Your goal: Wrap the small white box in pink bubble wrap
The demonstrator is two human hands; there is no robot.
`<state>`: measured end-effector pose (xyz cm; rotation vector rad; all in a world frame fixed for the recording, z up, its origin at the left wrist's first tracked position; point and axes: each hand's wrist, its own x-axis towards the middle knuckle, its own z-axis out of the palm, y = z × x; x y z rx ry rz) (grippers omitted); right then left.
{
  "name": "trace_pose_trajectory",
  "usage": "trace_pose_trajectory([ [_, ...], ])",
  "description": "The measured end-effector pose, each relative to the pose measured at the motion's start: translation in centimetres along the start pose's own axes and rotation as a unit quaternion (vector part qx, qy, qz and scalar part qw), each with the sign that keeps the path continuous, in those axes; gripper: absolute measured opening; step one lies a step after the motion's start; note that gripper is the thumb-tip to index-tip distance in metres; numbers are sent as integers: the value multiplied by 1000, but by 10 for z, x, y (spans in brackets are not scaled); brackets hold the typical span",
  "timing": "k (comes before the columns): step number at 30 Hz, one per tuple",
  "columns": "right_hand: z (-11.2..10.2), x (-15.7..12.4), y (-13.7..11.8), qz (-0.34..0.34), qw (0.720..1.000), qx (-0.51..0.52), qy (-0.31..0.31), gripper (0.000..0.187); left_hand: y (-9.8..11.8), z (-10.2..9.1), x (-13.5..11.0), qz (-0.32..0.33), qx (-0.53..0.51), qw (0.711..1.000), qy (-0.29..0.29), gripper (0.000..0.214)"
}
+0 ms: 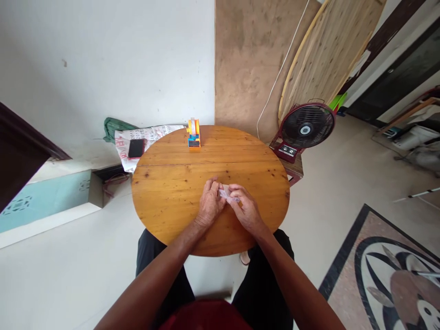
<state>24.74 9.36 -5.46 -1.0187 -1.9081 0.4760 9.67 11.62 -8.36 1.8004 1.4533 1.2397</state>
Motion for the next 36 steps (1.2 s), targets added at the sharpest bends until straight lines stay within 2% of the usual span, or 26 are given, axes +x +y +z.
trace_pose_trajectory([
  [8, 2, -5, 3, -30, 999, -34, -6, 10, 4, -16, 2, 71, 117, 988, -67, 21],
  [12, 7, -11, 8, -48, 996, -80, -9, 12, -2, -30, -2, 127, 128, 980, -89, 21],
  [16, 10, -19, 11, -76, 988, -130, -36, 17, -11, -42, -10, 181, 166, 964, -100, 32],
  [19, 10, -23, 12, -93, 980, -167, -63, 24, -18, -47, -15, 222, 214, 946, -104, 36],
  [23, 12, -25, 14, -99, 969, -212, -74, 31, -27, -49, -13, 245, 251, 930, -111, 38],
  [28, 16, -25, 16, -91, 970, -208, -88, 30, -36, -41, 6, 248, 213, 933, -152, 65],
  [32, 16, -25, 15, -73, 977, -186, -74, 30, -34, -32, 18, 241, 135, 938, -211, 67],
  [36, 13, -24, 14, -68, 984, -152, -70, 32, -32, -26, 21, 206, 73, 948, -231, 68],
])
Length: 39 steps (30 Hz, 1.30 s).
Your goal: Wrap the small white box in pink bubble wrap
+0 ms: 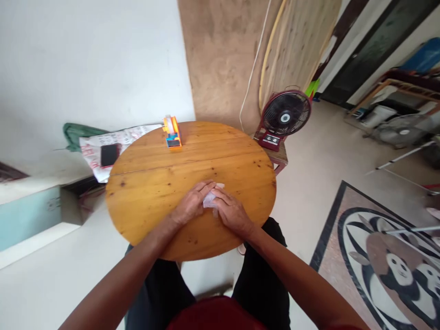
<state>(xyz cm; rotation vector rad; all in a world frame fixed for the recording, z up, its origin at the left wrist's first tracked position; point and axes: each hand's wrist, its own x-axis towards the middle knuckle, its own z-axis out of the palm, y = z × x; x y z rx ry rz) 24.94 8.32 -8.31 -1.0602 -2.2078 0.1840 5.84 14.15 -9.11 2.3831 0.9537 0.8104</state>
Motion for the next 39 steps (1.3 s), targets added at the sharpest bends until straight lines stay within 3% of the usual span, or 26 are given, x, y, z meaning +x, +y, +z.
trace_pose_trajectory([
  [6, -11, 7, 6, -2, 996, 89, 5, 31, 12, -6, 5, -41, -151, 987, 49, 48],
  [11, -17, 27, 14, 97, 975, 198, -3, 47, 23, -19, 9, -197, -336, 920, 46, 42],
  [14, -6, 42, 24, 170, 935, 308, -29, 62, 18, -26, 11, -278, -356, 892, 31, 52],
  [19, 8, 67, 41, 260, 846, 459, -76, 71, 10, -42, 12, -267, -268, 923, 74, 58],
  [24, 6, 86, 47, 290, 819, 480, -123, 62, 6, -48, 10, -270, -398, 875, 54, 58],
  [29, 9, 87, 47, 288, 817, 488, -106, 53, 0, -42, 9, -284, -463, 837, 73, 63],
  [35, 12, 81, 36, 265, 847, 455, -77, 47, -2, -37, 11, -270, -526, 801, 92, 61],
  [39, 17, 76, 32, 265, 870, 413, -41, 50, 0, -36, 11, -248, -537, 801, 96, 61],
])
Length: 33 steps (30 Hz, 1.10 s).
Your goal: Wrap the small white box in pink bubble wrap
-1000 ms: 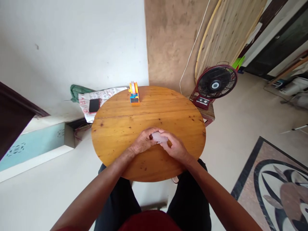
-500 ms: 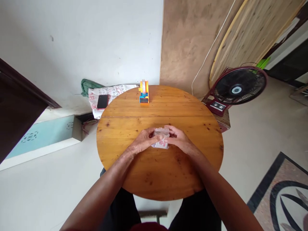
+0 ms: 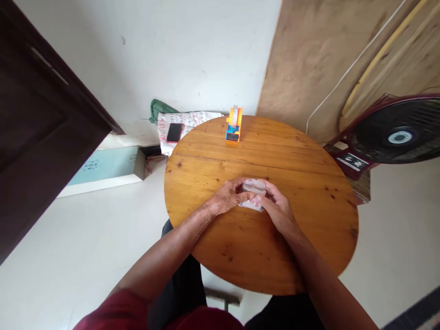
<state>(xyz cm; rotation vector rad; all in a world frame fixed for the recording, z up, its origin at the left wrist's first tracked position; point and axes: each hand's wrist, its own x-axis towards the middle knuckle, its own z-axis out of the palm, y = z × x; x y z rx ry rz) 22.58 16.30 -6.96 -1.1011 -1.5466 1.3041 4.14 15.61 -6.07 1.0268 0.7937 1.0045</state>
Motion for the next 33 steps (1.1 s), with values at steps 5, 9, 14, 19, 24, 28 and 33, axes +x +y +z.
trace_pose_trajectory([
  [5, -1, 2, 7, 1, 999, -45, 30, 55, -1, 1, 1, 26, 33, 999, -10, 58],
  [9, -3, 6, 8, 12, 997, -65, 36, 59, -4, -1, 3, 38, 105, 993, 20, 52],
  [14, -1, 4, 10, -17, 998, -55, 31, 56, -9, -1, 1, 69, 216, 972, 60, 51],
  [19, -1, 5, 15, -16, 999, -44, 21, 56, -16, -1, 1, 60, 234, 966, 86, 68],
  [24, 1, 3, 16, -64, 993, -89, 37, 53, -21, -1, 3, 59, 155, 982, 88, 82],
  [28, 3, 1, 16, -94, 987, -116, 59, 50, -24, 2, 6, 56, 74, 991, 93, 91],
  [33, 3, 1, 17, -113, 983, -123, 75, 48, -26, 3, 8, 43, 14, 993, 110, 92],
])
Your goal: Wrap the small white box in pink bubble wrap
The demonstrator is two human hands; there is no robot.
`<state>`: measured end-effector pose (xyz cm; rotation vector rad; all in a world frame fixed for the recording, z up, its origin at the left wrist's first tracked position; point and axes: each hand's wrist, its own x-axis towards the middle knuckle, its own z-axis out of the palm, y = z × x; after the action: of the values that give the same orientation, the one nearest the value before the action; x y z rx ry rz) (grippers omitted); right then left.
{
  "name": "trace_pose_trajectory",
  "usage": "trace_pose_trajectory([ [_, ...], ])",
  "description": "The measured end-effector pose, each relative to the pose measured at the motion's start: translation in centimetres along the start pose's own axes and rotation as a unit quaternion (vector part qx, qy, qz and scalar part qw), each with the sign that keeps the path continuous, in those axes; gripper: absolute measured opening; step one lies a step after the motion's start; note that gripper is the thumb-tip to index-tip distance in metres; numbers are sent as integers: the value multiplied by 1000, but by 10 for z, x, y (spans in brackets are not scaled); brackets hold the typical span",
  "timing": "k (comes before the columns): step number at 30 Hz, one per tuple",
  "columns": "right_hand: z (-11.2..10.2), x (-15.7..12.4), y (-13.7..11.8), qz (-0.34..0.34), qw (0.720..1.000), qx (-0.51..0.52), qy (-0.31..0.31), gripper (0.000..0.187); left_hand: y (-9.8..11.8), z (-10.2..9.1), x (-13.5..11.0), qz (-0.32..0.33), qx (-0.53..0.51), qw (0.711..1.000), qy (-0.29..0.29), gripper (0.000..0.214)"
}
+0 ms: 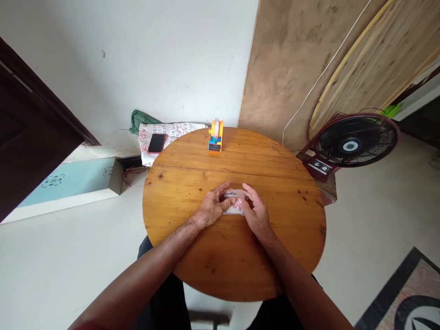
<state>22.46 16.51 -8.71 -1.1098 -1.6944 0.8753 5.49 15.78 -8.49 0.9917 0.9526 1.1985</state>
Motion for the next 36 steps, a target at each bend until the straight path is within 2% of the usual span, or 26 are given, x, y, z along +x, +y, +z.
trace_pose_trajectory([
  [12, -2, 5, -11, -139, 987, -74, 44, 21, 5, 2, 0, -12, -28, 999, -13, 88],
  [16, -3, 6, -12, -190, 977, -82, 46, 21, 4, 1, 1, -3, -12, 1000, -12, 80],
  [22, -5, 6, -11, -202, 971, -116, 49, 24, 3, 0, 1, 14, -16, 999, -29, 72],
  [26, -7, 3, -13, -221, 965, -139, 36, 23, 1, -1, 2, 26, 0, 1000, -17, 68],
  [29, -10, -1, -17, -257, 945, -199, 26, 23, -2, -1, 2, 38, 25, 999, -10, 68],
  [32, -14, -5, -22, -294, 912, -286, 4, 23, -3, 0, 0, 64, 64, 996, -9, 69],
  [36, -14, -8, -26, -311, 885, -347, -14, 24, 1, 2, -5, 99, 214, 971, 34, 57],
])
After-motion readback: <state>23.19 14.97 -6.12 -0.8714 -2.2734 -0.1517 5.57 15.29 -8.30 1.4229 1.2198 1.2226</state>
